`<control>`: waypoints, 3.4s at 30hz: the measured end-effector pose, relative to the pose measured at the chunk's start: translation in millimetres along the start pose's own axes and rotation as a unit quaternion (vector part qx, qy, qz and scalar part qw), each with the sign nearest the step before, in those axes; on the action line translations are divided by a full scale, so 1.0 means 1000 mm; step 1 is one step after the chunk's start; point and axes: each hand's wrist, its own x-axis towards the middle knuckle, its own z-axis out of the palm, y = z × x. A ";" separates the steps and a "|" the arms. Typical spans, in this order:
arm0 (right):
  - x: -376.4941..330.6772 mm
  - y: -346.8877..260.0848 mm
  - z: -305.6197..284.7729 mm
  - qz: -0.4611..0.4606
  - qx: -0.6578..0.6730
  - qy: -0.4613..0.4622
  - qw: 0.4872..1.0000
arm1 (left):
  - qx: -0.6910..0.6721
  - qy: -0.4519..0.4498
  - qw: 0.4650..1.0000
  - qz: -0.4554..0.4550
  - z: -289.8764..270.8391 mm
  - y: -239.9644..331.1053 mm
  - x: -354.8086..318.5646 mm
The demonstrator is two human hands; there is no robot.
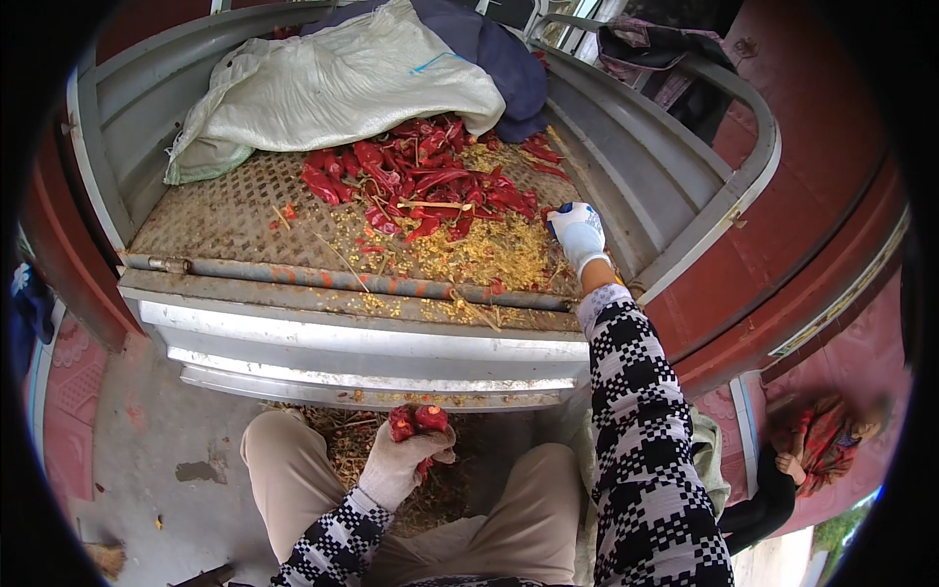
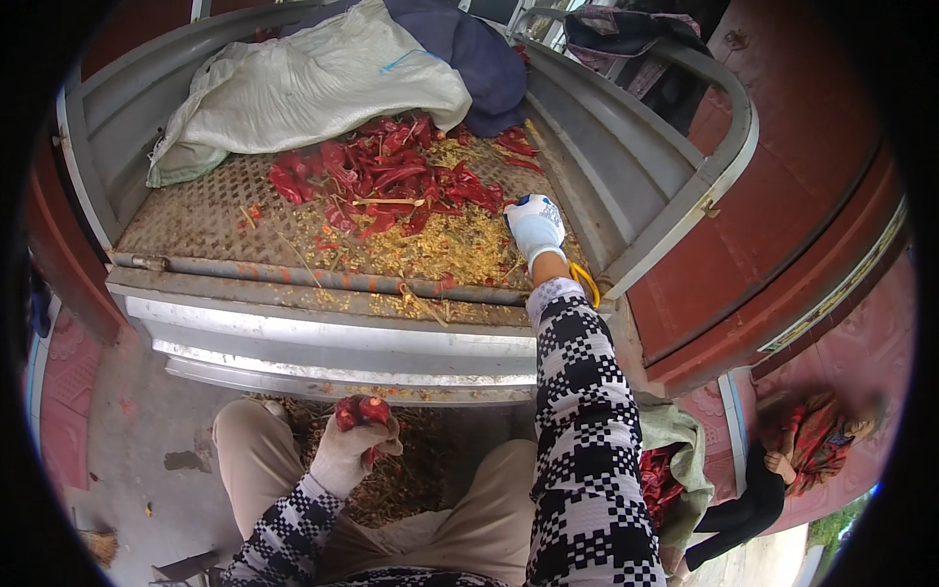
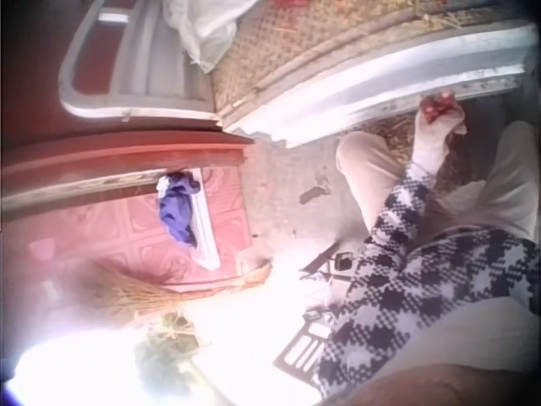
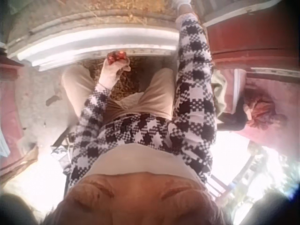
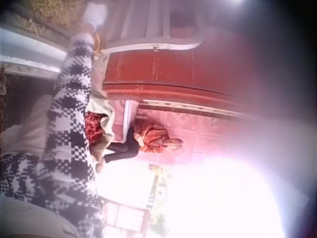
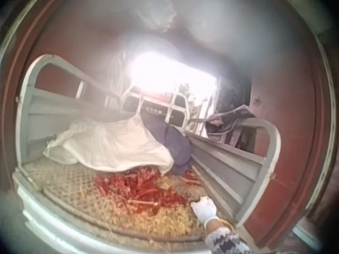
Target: The person sits on the ground and uses scissors to trim the stems off red chili peppers. They pick up peppers from a woven mat on a vehicle bed, cut the stems, and place the peppers into a sack.
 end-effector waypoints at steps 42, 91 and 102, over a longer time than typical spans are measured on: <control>-0.292 0.080 0.023 -0.286 0.354 -0.159 0.876 | -0.053 -0.021 0.996 -0.067 -0.001 -0.031 -0.008; -0.312 0.050 0.051 0.174 0.569 -0.347 0.725 | -0.094 -0.007 0.995 -0.044 0.006 -0.028 -0.013; -0.306 0.085 0.097 0.178 0.721 -0.415 0.526 | -0.051 0.018 0.999 0.001 0.009 -0.033 -0.015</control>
